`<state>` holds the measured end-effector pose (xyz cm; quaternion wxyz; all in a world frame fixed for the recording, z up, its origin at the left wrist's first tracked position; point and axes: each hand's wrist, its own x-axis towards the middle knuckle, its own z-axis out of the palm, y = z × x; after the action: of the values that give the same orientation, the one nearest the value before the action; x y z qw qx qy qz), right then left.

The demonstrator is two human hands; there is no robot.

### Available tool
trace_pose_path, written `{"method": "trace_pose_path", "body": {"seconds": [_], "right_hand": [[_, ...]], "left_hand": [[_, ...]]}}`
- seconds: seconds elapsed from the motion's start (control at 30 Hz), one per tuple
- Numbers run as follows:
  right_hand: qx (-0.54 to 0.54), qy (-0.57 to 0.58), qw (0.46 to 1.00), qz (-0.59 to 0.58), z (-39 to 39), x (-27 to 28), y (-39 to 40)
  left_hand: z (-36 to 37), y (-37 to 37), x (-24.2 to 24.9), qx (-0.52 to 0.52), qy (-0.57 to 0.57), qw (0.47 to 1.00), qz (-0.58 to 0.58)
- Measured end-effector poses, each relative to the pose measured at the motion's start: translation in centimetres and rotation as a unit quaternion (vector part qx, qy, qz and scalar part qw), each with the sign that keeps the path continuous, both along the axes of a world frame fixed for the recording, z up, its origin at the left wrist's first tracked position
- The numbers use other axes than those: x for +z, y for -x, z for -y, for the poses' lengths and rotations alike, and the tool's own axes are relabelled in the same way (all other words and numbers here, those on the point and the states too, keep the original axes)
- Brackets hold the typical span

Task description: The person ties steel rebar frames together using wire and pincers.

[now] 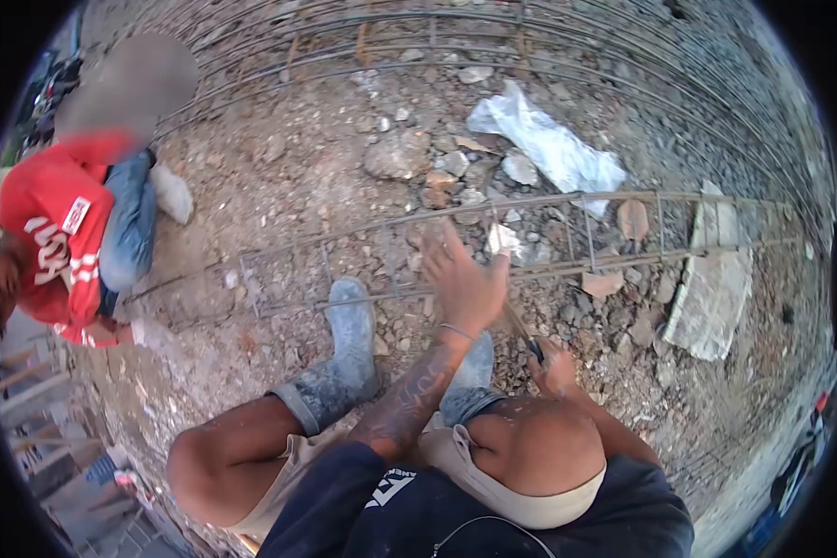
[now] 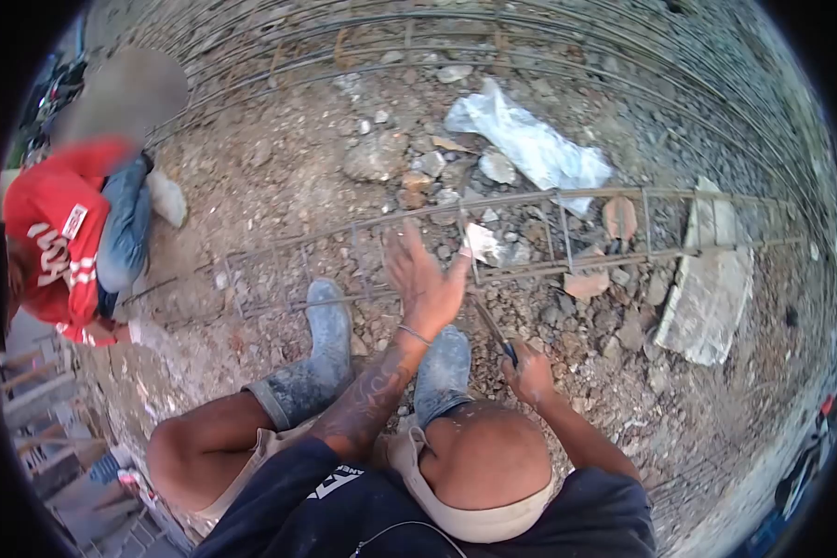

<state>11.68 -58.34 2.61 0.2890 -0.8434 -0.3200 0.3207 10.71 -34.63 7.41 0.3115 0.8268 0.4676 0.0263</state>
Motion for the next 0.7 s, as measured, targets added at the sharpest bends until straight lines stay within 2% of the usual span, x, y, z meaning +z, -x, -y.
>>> {"method": "trace_pose_path", "body": {"seconds": [0.03,0.07,0.1,0.13,0.17,0.2,0.23,0.27,0.3,0.33,0.37,0.43,0.5,0.53,0.6,0.63,0.7], "right_hand": [[-0.011,0.014,0.999,-0.036,0.6,0.3,0.2],[-0.028,0.027,0.997,-0.072,1.6,0.5,0.8],[-0.044,0.017,0.996,-0.082,2.8,-0.1,1.8],[-0.056,0.007,0.995,-0.088,4.3,0.0,2.4],[-0.098,0.026,0.993,-0.060,5.5,1.1,2.8],[-0.148,0.034,0.985,-0.087,6.6,2.1,3.5],[-0.190,0.034,0.973,-0.124,7.3,3.1,4.7],[-0.230,0.096,0.957,-0.149,8.6,3.7,5.6],[-0.245,0.101,0.953,-0.146,9.8,4.7,6.6],[-0.295,0.090,0.946,-0.102,10.9,5.7,7.4],[-0.339,0.077,0.936,-0.059,11.7,6.5,8.1],[-0.390,0.091,0.916,-0.042,14.3,7.1,9.4],[-0.447,0.128,0.872,-0.157,13.2,11.5,7.9],[-0.489,0.087,0.843,-0.207,10.6,14.0,6.9],[-0.539,0.025,0.790,-0.293,7.8,15.7,4.5],[-0.516,0.028,0.798,-0.311,7.9,14.9,3.5],[-0.488,-0.015,0.782,-0.388,6.3,13.7,0.9]], "left_hand": [[3.3,-2.5,1.0,-0.104,0.048,0.993,0.034],[5.9,-5.1,1.3,-0.175,0.221,0.954,0.103],[8.2,-8.2,1.9,-0.243,0.388,0.875,0.159],[10.0,-10.3,3.5,-0.284,0.411,0.850,0.170],[11.0,-12.2,5.9,-0.435,0.364,0.803,0.179],[12.2,-13.7,8.4,-0.571,0.303,0.738,0.193],[13.6,-14.4,10.3,-0.593,0.313,0.714,0.203],[14.2,-14.6,12.0,-0.566,0.372,0.687,0.264],[14.4,-14.3,13.0,-0.526,0.430,0.661,0.318],[14.1,-13.7,13.7,-0.482,0.482,0.656,0.325],[13.6,-13.3,12.9,-0.484,0.486,0.652,0.323],[12.1,-11.6,8.1,-0.348,0.419,0.767,0.339],[9.6,-9.4,1.5,-0.255,0.230,0.902,0.260],[8.2,-7.9,-1.1,-0.242,0.237,0.907,0.250],[6.7,-5.9,-4.8,-0.266,0.016,0.943,0.200],[6.8,-5.1,-6.1,-0.254,0.025,0.947,0.198],[6.2,-4.2,-7.9,-0.383,0.076,0.909,0.146]]}}
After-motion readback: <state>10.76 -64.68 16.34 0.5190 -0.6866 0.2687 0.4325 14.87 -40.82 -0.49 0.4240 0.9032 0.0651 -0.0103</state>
